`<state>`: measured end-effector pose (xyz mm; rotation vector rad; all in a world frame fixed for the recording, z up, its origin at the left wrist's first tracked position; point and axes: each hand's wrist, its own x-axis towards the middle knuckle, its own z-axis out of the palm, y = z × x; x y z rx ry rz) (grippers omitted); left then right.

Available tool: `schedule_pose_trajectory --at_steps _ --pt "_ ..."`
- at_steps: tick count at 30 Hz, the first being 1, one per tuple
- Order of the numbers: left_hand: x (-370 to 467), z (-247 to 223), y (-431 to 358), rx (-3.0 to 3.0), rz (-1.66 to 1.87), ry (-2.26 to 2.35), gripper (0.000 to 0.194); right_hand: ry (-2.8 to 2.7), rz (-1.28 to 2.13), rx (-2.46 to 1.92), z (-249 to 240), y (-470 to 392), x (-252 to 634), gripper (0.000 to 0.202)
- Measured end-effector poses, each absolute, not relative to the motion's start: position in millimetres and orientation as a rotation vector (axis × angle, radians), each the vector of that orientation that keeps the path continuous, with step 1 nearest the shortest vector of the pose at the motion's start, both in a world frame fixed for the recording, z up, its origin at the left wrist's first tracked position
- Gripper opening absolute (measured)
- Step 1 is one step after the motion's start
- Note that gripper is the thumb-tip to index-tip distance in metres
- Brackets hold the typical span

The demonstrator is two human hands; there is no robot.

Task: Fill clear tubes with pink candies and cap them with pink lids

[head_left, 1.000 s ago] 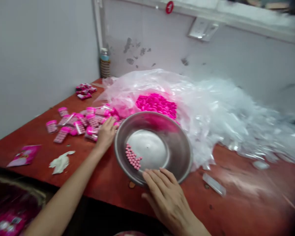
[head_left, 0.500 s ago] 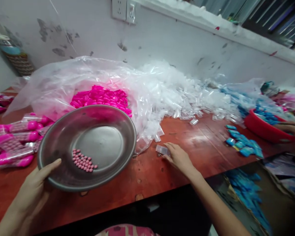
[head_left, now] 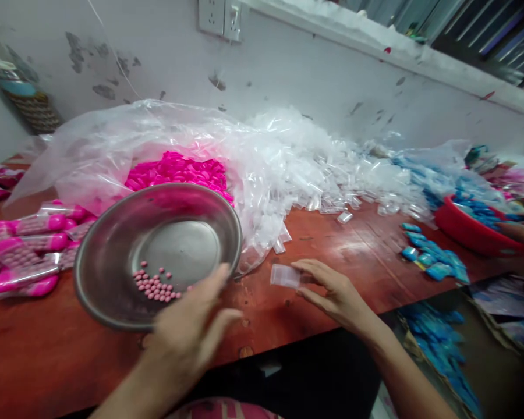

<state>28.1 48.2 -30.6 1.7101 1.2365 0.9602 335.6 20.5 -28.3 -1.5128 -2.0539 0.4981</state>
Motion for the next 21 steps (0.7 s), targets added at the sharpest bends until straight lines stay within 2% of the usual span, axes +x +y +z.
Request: schedule_pose_trajectory --at_steps 2,5,8,11,16,21 --pt "77.7 -27.8 47.8 1.889 0.884 0.973 0.061 -2.028 0.664 -1.48 -16.7 16.9 323.5 0.037" --pt "120.8 -35.3 52.9 1.678 0.684 0.839 0.035 -1.876 0.879 -1.539 -10.1 12.9 314.8 0.035" --pt "125.3 -51.1 51.7 1.359 0.592 0.769 0.018 -1.619 1.152 -1.549 -17.9 11.8 321.1 0.035" --pt "110.2 -66.8 44.5 1.196 0.648 0.831 0.016 -1.44 1.305 -1.555 -36.4 14.3 338.3 0.034" --pt "86.4 -85.8 36.1 1.136 0.584 0.881 0.02 -1.631 1.292 -1.656 -66.7 28.2 357.5 0.03" --pt "81.0 -97.8 39.0 1.114 0.636 0.981 0.026 -1.852 0.756 -1.708 -73.3 41.1 345.7 0.037"
